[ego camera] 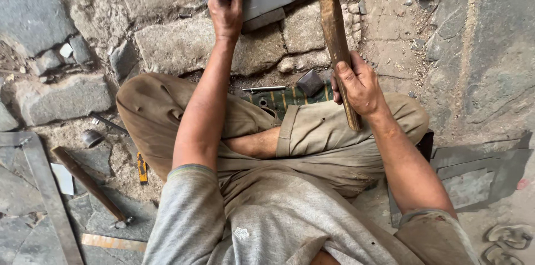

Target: The person sits on the ground and uses a hammer and a metal punch to create indentations along the edge of a flat metal sheet. They repeatedly position the punch and strike it with the hammer, occasionally adjusting the sheet's position.

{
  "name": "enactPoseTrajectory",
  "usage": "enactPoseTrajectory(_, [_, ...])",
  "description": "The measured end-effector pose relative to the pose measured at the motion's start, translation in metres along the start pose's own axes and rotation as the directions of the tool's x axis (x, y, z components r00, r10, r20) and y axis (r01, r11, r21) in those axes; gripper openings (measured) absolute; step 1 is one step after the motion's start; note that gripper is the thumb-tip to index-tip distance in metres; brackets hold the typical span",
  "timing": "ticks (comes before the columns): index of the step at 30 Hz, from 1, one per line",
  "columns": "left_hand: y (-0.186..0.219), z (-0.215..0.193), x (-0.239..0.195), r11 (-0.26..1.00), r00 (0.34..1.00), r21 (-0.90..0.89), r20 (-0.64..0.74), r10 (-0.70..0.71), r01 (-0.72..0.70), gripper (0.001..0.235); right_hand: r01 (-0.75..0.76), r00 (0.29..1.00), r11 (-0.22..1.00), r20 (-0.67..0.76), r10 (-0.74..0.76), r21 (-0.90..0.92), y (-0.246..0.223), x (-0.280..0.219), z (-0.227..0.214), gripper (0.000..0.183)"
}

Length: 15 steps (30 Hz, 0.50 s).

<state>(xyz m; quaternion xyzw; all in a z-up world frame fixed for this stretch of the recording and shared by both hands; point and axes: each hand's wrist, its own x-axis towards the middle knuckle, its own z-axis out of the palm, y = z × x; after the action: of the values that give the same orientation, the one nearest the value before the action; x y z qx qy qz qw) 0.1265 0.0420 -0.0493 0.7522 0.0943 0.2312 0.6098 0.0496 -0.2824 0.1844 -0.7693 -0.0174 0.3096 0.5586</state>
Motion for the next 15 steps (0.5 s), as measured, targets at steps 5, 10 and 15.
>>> enactPoseTrajectory(5, [0.013,-0.001,0.002,0.999,1.000,0.025,-0.013,0.020,-0.019,0.034,0.087,0.996,0.995,0.020,-0.088,0.051,-0.008,0.006,0.000,0.049])
enactPoseTrajectory(10, [0.016,0.004,-0.001,0.988,0.999,0.152,0.011,0.039,-0.040,0.034,0.391,0.919,0.912,-0.006,-0.393,0.125,-0.019,0.003,0.004,0.052])
enactPoseTrajectory(15, [0.001,0.011,-0.002,0.932,0.974,0.285,0.060,0.217,-0.225,0.031,0.558,0.794,0.768,-0.066,-0.605,-0.315,-0.036,0.042,0.027,0.049])
